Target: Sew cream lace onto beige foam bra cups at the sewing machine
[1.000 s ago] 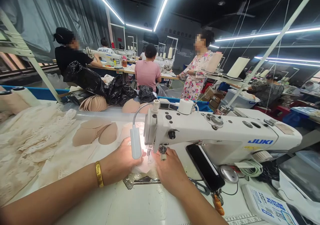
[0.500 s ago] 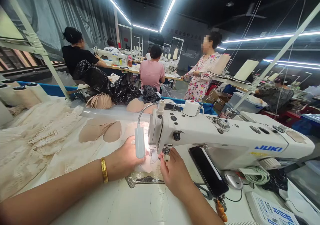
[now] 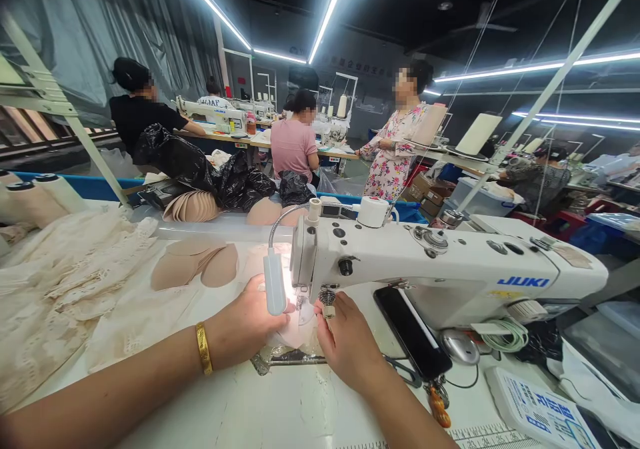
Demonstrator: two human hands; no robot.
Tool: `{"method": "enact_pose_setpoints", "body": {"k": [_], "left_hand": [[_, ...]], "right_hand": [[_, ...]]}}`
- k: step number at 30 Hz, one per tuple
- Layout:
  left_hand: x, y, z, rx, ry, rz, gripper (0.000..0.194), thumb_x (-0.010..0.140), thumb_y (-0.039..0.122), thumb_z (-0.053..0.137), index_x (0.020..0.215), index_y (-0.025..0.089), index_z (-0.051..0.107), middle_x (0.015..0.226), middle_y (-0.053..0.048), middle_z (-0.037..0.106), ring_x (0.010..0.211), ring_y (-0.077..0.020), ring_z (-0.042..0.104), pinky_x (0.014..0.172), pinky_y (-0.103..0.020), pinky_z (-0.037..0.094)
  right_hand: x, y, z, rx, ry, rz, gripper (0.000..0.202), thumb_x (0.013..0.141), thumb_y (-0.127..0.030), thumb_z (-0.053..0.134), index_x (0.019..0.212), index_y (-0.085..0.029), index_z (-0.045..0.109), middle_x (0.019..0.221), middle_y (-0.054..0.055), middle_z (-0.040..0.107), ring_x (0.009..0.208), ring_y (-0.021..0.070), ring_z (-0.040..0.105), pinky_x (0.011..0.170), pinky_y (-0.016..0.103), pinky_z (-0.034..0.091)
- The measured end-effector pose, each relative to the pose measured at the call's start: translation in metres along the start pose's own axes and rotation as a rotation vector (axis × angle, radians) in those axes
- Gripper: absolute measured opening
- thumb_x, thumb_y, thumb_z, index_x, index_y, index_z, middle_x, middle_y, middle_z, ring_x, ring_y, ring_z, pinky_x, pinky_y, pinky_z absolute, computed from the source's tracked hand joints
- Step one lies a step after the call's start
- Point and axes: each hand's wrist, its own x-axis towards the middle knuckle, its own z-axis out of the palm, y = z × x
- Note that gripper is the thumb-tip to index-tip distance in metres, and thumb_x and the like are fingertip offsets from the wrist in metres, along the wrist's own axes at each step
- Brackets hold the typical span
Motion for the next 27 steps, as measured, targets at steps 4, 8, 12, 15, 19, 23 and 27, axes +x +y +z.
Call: {"method": "enact_pose_setpoints", "body": {"k": [4,8,12,15,19,23,27], "left_hand": [[0.001,-0.004,0.000,-0.004,-0.012,-0.006,0.034,0.063,-0.008,0.063,0.079,0.019,0.048,0.084,0.000,0.067,0.086,-0.0215,0.064,0.107,-0.055,0.030],[-0.003,0.006,-0.001,0.055,-0.030,-0.027,0.029,0.067,-0.002,0.063,0.080,0.019,0.048,0.081,0.001,0.063,0.078,-0.0197,0.060,0.102,-0.053,0.031],[-0.011,0.029,-0.003,0.057,-0.021,0.025,0.018,0.072,0.007,0.061,0.082,0.019,0.052,0.082,0.002,0.061,0.067,-0.0170,0.051,0.094,-0.048,0.033],[-0.012,0.037,-0.004,0.067,-0.012,0.028,0.016,0.074,0.005,0.057,0.080,0.019,0.053,0.079,0.003,0.059,0.066,-0.0166,0.050,0.093,-0.046,0.032],[-0.010,0.029,-0.002,0.038,-0.017,0.024,0.018,0.074,0.005,0.058,0.085,0.019,0.058,0.082,0.003,0.062,0.065,-0.0165,0.050,0.097,-0.048,0.029],[-0.006,0.016,0.001,0.011,-0.049,0.028,0.019,0.072,0.005,0.064,0.085,0.018,0.057,0.084,0.002,0.062,0.073,-0.0182,0.054,0.101,-0.052,0.028],[0.000,0.006,-0.001,0.008,-0.057,-0.008,0.019,0.077,0.002,0.064,0.079,0.018,0.055,0.079,0.003,0.061,0.079,-0.0190,0.056,0.100,-0.049,0.029]], "right_hand": [[-0.002,0.000,-0.002,0.024,-0.043,0.025,0.026,0.100,-0.012,0.043,0.110,-0.019,0.065,0.095,0.010,0.070,0.090,0.0271,0.062,0.076,0.039,0.055],[-0.005,0.000,-0.003,0.131,-0.166,-0.051,0.033,0.094,-0.004,0.044,0.111,-0.023,0.064,0.090,0.005,0.067,0.082,0.0228,0.057,0.072,0.035,0.050],[-0.007,-0.001,-0.004,0.222,-0.285,-0.094,0.033,0.092,-0.001,0.045,0.102,-0.023,0.067,0.093,0.005,0.065,0.083,0.0215,0.055,0.074,0.034,0.047],[-0.007,-0.002,-0.004,0.226,-0.286,-0.090,0.033,0.092,-0.001,0.045,0.102,-0.022,0.068,0.094,0.005,0.065,0.086,0.0220,0.055,0.074,0.034,0.046],[-0.007,-0.002,-0.002,0.209,-0.289,-0.069,0.037,0.088,0.001,0.046,0.107,-0.022,0.069,0.096,0.006,0.066,0.085,0.0221,0.056,0.071,0.033,0.044],[-0.006,0.000,0.003,0.158,-0.285,-0.026,0.040,0.089,0.000,0.044,0.111,-0.022,0.069,0.095,0.006,0.065,0.076,0.0206,0.055,0.066,0.033,0.043],[-0.005,0.000,0.009,0.111,-0.280,0.014,0.043,0.089,-0.002,0.045,0.119,-0.024,0.067,0.097,0.006,0.066,0.070,0.0201,0.055,0.064,0.033,0.044]]}}
